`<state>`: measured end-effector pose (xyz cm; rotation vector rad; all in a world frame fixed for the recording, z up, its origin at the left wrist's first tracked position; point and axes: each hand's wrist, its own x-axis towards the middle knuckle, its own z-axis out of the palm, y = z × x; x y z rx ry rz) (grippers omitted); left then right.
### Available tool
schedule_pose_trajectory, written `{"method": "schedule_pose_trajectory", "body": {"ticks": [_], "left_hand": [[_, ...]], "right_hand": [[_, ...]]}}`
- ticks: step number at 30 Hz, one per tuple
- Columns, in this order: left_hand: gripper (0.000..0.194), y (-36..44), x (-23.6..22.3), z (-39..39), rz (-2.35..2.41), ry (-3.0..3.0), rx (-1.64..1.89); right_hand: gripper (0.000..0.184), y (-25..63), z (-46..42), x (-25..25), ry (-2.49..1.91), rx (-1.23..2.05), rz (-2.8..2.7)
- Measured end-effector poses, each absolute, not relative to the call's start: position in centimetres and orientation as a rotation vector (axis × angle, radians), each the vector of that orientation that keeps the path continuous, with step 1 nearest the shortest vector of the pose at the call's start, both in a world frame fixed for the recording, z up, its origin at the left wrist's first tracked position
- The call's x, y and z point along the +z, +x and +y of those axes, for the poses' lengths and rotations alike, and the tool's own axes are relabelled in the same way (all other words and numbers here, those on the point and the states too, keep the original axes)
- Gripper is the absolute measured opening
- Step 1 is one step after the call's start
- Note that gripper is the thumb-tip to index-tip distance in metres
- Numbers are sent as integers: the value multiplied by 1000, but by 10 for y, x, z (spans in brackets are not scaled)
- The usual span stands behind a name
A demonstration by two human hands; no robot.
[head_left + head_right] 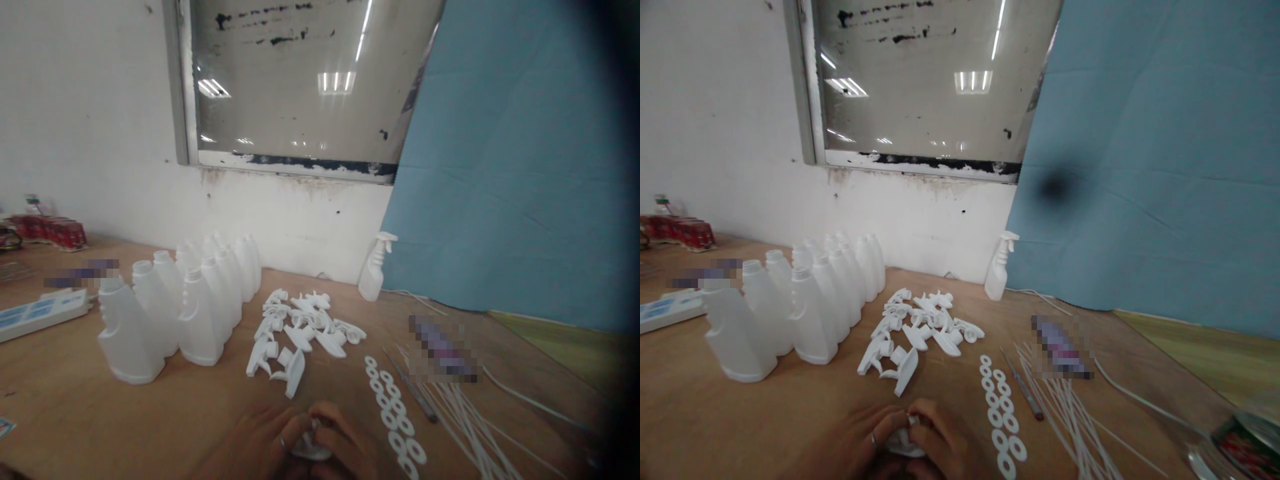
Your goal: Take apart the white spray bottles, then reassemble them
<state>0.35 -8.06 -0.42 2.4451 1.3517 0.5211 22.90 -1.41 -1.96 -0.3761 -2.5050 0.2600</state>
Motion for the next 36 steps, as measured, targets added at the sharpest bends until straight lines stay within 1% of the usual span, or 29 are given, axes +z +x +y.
{"method": "schedule_pose_trajectory", "body": {"ticks": [2,5,8,11,14,17,20,23,27,29,32,34,36], "left_hand": [[44,4,-5,-81,1357,2450,549],[47,4,-3,-82,1348,2505,548],[47,3,0,-82,1343,2547,541],[42,3,0,-82,1346,2552,558],[42,2,-4,-82,1331,2589,561],[43,2,-7,-80,1308,2600,564],[40,3,-6,-80,1290,2579,594],[38,3,-4,-81,1302,2594,604],[42,3,-2,-82,1275,2699,537],[47,3,-2,-81,1260,2698,508],[53,4,-4,-80,1248,2661,555],[51,3,-7,-80,1256,2687,576],[44,3,-10,-79,1284,2732,558]], "right_hand": [[33,229,-10,-26,-349,198,-2488],[33,229,-10,-29,-355,132,-2461],[31,228,-15,-20,-392,84,-2431],[29,228,-21,-9,-472,34,-2444],[23,226,-22,-3,-404,-44,-2461],[21,223,-23,0,-332,-34,-2453],[19,223,-24,1,-363,21,-2470],[23,224,-23,-2,-409,13,-2484],[33,222,-23,-9,-442,-59,-2460],[40,219,-25,-8,-496,-5,-2499],[50,218,-31,0,-590,189,-2562],[52,221,-33,8,-583,349,-2577],[51,228,-30,18,-573,476,-2582]]}}
